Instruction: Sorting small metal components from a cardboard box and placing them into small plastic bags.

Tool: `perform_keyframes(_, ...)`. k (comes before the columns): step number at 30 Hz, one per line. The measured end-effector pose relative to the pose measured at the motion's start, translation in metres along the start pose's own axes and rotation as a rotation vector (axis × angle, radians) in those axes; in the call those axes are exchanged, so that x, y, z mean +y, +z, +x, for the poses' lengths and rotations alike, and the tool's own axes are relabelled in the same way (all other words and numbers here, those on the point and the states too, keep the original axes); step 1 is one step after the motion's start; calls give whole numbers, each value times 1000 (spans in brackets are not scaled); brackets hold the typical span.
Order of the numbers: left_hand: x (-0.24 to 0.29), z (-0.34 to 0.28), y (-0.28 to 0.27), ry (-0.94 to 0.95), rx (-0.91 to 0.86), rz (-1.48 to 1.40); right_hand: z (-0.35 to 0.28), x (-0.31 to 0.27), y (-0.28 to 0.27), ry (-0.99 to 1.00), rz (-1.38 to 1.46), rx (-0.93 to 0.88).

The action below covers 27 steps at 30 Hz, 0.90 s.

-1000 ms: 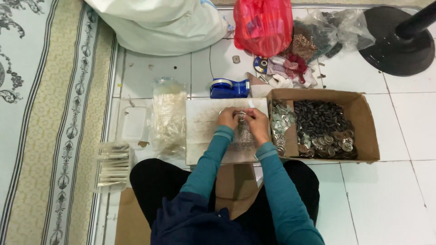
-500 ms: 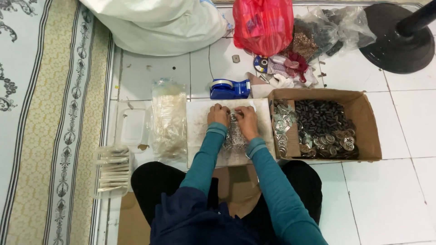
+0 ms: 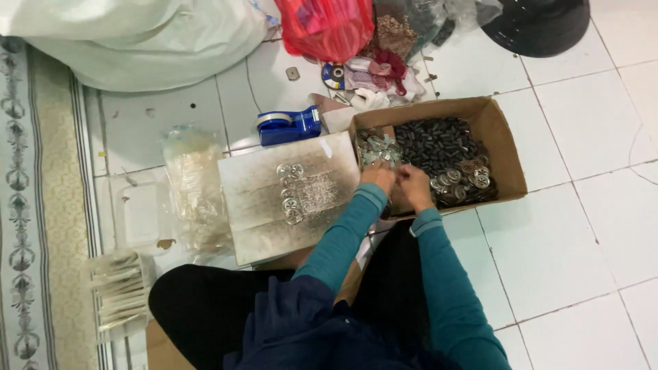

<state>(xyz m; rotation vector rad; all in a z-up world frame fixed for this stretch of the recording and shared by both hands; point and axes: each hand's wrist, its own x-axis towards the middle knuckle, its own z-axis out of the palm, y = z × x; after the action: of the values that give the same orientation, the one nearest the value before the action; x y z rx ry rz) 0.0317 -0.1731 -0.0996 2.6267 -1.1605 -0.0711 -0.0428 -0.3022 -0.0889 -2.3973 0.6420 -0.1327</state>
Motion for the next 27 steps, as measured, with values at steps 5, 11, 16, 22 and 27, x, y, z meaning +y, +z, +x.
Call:
perform_keyframes(5, 23, -2, 56, 4, -316, 240, -16, 7, 8, 89, -189, -288)
perform_keyframes(11, 21, -12, 46, -21, -442, 317, 8, 59, 54, 123, -370, -435)
perform_keyframes(16, 26, -21, 11, -60, -394, 290, -28, -41, -18, 150, -121, -454)
perform_keyframes(22, 16, -13, 48, -83, -330, 274, -30, -34, -19, 165, -74, -367)
perform_keyframes(27, 13, -4, 26, -152, -308, 100, -25, -7, -6, 192, 164, -165)
